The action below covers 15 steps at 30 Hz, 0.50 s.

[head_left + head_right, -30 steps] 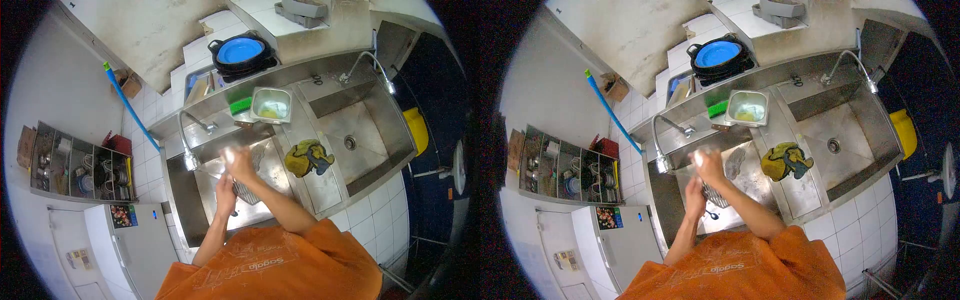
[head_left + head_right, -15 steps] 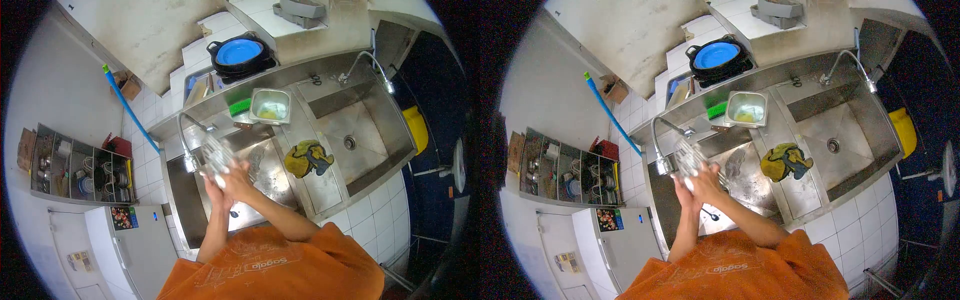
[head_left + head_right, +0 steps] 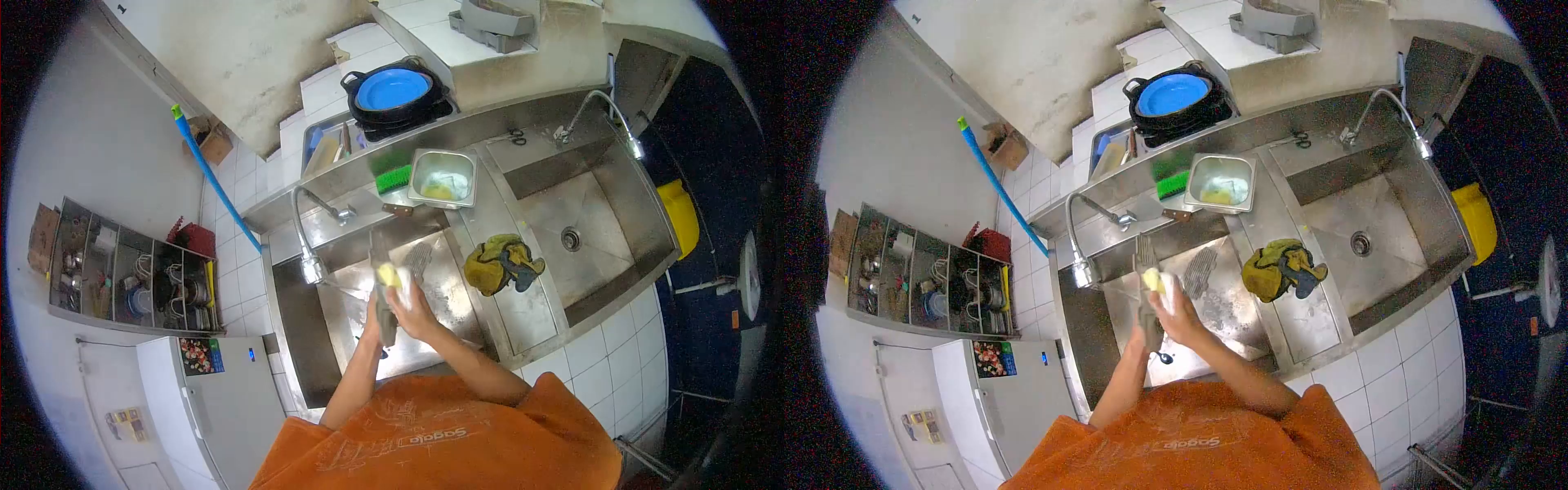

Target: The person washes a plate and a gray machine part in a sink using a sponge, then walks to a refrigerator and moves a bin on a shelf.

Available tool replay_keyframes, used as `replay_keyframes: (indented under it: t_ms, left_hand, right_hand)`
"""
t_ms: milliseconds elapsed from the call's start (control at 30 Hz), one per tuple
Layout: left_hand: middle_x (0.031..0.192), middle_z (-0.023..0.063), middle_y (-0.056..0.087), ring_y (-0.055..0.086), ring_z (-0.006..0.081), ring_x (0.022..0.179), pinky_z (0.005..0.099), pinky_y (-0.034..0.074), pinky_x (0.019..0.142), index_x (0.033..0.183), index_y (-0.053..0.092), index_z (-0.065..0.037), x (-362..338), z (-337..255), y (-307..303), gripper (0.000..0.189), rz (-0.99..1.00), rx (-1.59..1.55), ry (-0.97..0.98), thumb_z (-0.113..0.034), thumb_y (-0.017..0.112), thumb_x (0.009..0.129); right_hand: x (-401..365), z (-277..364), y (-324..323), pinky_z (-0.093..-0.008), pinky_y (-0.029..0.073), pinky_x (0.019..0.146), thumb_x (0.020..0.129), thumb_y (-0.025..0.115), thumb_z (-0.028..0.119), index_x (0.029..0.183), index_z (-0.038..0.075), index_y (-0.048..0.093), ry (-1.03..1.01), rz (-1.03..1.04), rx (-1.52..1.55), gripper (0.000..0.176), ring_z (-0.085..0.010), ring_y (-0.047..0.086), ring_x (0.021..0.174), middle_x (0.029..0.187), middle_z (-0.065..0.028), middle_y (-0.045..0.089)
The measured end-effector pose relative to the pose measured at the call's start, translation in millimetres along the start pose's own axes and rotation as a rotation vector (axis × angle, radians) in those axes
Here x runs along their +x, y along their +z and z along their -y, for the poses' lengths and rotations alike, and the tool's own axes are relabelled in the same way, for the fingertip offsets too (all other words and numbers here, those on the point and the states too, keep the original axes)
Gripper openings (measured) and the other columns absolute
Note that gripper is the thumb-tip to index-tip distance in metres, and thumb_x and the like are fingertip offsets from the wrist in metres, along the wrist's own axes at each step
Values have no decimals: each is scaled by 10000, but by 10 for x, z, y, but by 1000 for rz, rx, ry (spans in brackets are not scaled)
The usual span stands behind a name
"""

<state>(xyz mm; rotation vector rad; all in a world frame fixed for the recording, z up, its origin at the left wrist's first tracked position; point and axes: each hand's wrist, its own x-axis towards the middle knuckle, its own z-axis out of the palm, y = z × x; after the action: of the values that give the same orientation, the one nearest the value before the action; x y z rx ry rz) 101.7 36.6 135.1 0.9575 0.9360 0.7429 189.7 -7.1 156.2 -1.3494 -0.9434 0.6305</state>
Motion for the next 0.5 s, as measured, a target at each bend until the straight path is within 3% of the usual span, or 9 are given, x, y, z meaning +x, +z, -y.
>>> replay_keyframes:
  t_ms: [33, 100, 133, 167, 267, 300, 367, 433, 500]
  left_hand:
    - [1132, 113, 542, 561, 207, 998, 350, 503, 808, 1282, 408, -66, 25, -12, -75, 498, 0, 1, 3, -413, 416, 926]
    - [1053, 104, 584, 596, 219, 915, 362, 518, 782, 1200, 486, -73, 16, -160, -207, 521, 165, -633, -187, -486, 457, 883]
    - [1022, 103, 580, 591, 234, 913, 382, 507, 822, 1160, 493, -66, -17, -185, -322, 493, 556, -1055, -336, -469, 446, 881]
    - [1022, 103, 580, 591, 234, 913, 382, 507, 822, 1160, 493, -66, -56, -180, -358, 493, 554, -1050, -332, -469, 446, 881]
    - [1012, 122, 591, 605, 254, 862, 416, 528, 709, 1137, 516, -51, -148, -241, -354, 554, 119, -415, -346, -426, 541, 730]
    - [1012, 122, 591, 605, 254, 862, 416, 528, 709, 1137, 516, -51, -179, -272, -330, 554, 116, -414, -344, -426, 541, 730]
    - [1046, 136, 588, 611, 269, 848, 456, 533, 660, 1177, 493, -65, -210, -315, -284, 562, 386, -479, -360, -461, 513, 778]
    - [1013, 150, 593, 607, 264, 837, 433, 534, 633, 1162, 500, -48, -242, -390, -262, 567, 351, -456, -379, -486, 493, 802]
    - [980, 164, 599, 603, 260, 826, 411, 536, 606, 1147, 506, -32, -217, -436, -213, 578, 321, -435, -393, -511, 473, 826]
  right_hand:
    - [4, -20, -13, -392, 482, 693, 899, 536, 322, 1140, 7, 454, -3, 0, 2, 404, -302, 613, 765, 883, -193, 607]
    - [14, 52, -73, -465, 448, 794, 851, 590, 311, 1171, -5, 431, 74, 231, -245, 477, -401, 574, 879, 998, -222, 573]
    - [30, 122, -106, -478, 448, 751, 821, 618, 284, 1157, -27, 437, -106, 179, -379, 492, -448, 562, 811, 902, -248, 587]
    - [57, 76, -101, -478, 448, 751, 821, 618, 284, 1157, -27, 437, -108, 181, -374, 492, -448, 562, 811, 902, -248, 587]
    - [221, -43, -17, -500, 437, 695, 825, 607, 262, 1103, -55, 485, -246, -2, -551, 439, -448, 569, 722, 755, -222, 611]
    - [343, -23, -17, -500, 437, 695, 825, 607, 262, 1103, -55, 485, -246, 0, -548, 439, -448, 569, 722, 755, -222, 611]
    - [582, 16, -44, -481, 453, 592, 870, 543, 246, 1070, 3, 493, -102, -67, -424, 319, -389, 601, 697, 835, -238, 617]
    - [621, -48, 35, -482, 454, 593, 859, 556, 255, 1069, 10, 499, -78, -67, -410, 327, -397, 601, 693, 805, -235, 614]
    - [564, 12, 127, -478, 462, 586, 833, 584, 251, 990, 8, 546, -274, -59, -481, 291, -404, 594, 682, 793, -218, 613]
